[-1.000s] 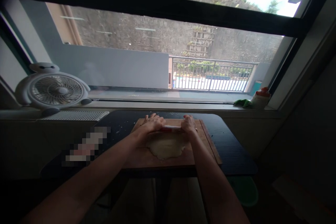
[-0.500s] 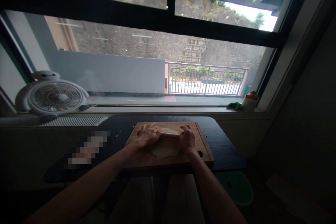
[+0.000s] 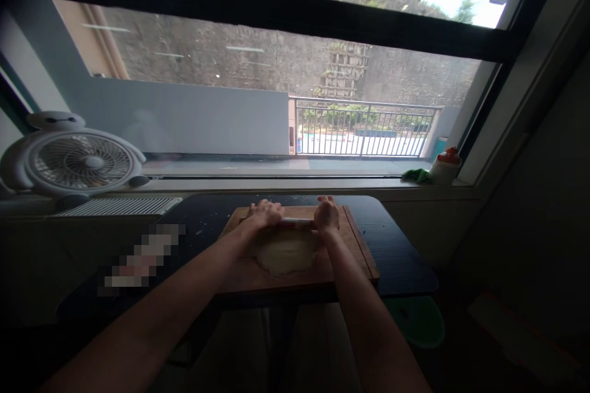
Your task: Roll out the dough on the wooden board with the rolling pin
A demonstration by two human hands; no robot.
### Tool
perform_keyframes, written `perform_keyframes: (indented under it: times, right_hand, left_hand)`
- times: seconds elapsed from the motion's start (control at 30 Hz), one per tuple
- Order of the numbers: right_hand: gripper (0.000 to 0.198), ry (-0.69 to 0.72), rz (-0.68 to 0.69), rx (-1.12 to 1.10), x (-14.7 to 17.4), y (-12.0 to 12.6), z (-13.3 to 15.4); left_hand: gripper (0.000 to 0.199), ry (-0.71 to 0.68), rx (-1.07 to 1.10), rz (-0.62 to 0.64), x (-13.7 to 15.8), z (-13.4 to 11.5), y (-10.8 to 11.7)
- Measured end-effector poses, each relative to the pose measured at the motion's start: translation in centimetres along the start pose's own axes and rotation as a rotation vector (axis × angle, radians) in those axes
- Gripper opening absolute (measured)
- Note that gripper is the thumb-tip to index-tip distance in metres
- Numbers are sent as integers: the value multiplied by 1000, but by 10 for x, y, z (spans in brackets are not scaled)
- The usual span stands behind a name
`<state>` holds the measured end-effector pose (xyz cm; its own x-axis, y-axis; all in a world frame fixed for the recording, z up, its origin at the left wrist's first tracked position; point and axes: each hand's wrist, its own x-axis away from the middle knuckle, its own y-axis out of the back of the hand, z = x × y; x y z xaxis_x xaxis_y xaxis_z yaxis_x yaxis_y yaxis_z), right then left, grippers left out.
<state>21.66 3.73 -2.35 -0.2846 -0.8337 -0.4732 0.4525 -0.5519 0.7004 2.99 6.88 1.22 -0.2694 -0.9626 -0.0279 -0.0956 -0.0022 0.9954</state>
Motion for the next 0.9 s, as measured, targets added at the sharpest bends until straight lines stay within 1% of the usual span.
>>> perform_keyframes:
  times: [0.13, 0.23, 0.33, 0.4, 0.5, 0.63, 0.7, 0.77, 0.83, 0.9]
  right_hand:
    - [38, -30, 40, 21, -12, -7, -2]
    - [38, -20, 59, 32, -10, -8, -2]
    - [37, 18, 58, 38, 4, -1, 2]
    - [37, 47, 49, 42, 18, 6, 5]
    - [36, 80, 29, 47, 42, 18, 10]
    - [35, 101, -11, 50, 69, 30, 12]
    - [35, 95, -28, 53, 74, 33, 13]
    - [35, 85, -40, 59, 74, 34, 13]
    - [33, 77, -41, 70, 69, 32, 14]
    - [33, 70, -31, 85, 62, 29, 15]
  left_hand:
    - [34, 68, -37, -1, -11, 13, 5]
    - [30, 36, -48, 24, -7, 21, 6]
    - [31, -32, -58, 39, 10, 24, 3]
    - [29, -58, -69, 23, 25, 23, 0]
    - [33, -74, -74, -43, 52, 21, -3]
    - [40, -101, -67, -169, 88, 20, -8]
    - [41, -105, -61, -215, 101, 21, -10]
    - [42, -111, -50, -241, 108, 22, -11]
    - [42, -116, -39, -249, 108, 22, -12]
    - [42, -105, -34, -252, 103, 22, -12]
